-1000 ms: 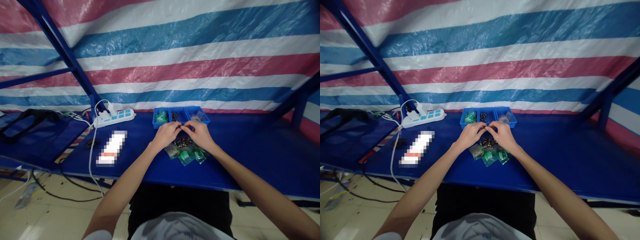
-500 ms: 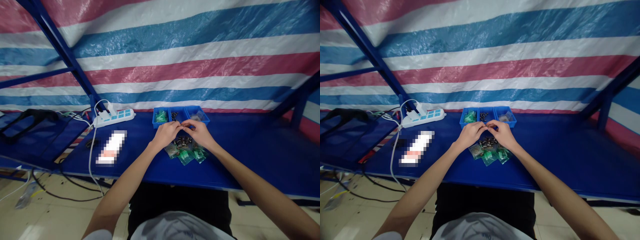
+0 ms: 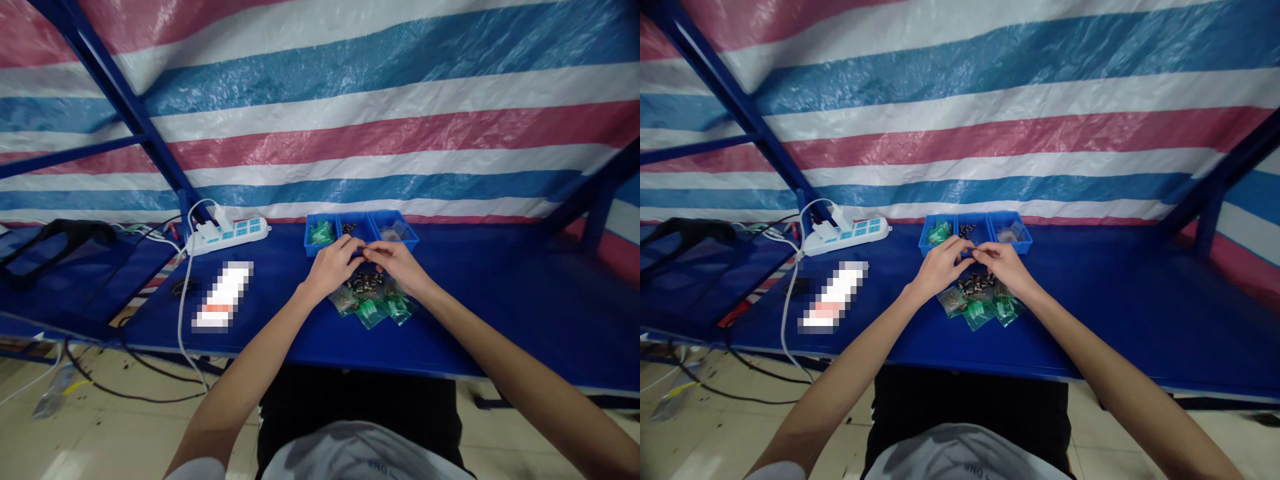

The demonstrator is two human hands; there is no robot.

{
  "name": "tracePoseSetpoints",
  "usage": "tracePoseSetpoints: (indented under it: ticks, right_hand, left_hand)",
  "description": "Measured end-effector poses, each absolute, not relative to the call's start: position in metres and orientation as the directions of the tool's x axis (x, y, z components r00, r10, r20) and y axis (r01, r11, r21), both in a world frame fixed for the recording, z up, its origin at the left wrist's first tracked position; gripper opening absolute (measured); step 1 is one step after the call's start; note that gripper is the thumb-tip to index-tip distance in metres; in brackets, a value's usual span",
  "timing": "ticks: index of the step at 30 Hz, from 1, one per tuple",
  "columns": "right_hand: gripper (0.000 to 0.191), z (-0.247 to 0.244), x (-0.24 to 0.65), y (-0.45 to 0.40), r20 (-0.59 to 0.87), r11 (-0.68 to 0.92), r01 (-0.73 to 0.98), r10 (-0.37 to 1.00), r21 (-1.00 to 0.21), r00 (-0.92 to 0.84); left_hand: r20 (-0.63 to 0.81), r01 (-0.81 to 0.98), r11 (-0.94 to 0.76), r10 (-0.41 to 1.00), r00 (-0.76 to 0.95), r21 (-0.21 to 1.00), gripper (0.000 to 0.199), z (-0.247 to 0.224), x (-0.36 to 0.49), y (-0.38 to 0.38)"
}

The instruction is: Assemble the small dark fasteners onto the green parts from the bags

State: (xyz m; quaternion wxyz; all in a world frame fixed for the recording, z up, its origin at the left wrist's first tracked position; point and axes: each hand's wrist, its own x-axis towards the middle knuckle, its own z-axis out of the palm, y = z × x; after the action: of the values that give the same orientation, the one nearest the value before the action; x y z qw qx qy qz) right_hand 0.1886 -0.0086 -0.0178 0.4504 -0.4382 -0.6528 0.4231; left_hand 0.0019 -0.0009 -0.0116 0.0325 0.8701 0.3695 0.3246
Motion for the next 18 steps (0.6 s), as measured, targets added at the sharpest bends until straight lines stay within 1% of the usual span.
tracePoseSetpoints:
  ticks: [3,6,8,12,15,18]
  right_hand:
    - [0.031,-0.0164,0.1879,-0.0102,0.198,0.244,0.190,0.953,-0.951,-0.231]
    - [0.033,-0.0145,0.1894,-0.0095,0.189,0.232,0.209,0.960,-0.950,-0.207]
    - [0.030,-0.0142,0.1914,-0.0077,0.211,0.254,0.231,0.957,-0.939,-0.198]
    - [0.022,-0.0162,0.1936,-0.0051,0.297,0.358,0.280,0.925,-0.891,-0.236]
    - [0.018,-0.0160,0.1920,-0.0074,0.341,0.422,0.380,0.903,-0.823,-0.263]
    - [0.017,-0.0141,0.1890,-0.0118,0.385,0.458,0.481,0.889,-0.747,-0.250]
  left_hand:
    - [0.545,0.668,-0.708,0.662,0.515,0.228,0.015,-0.0106,0.0028,-0.0029]
    - [0.555,0.691,-0.700,0.653,0.515,0.182,0.017,-0.0096,0.0042,-0.0050]
    - [0.565,0.692,-0.695,0.657,0.500,0.196,0.020,-0.0098,0.0051,-0.0053]
    - [0.562,0.698,-0.674,0.684,0.466,0.242,0.022,-0.0115,0.0062,-0.0033]
    - [0.543,0.709,-0.661,0.700,0.464,0.246,0.025,-0.0126,0.0062,-0.0020]
    - [0.530,0.711,-0.656,0.709,0.465,0.254,0.027,-0.0131,0.0060,-0.0018]
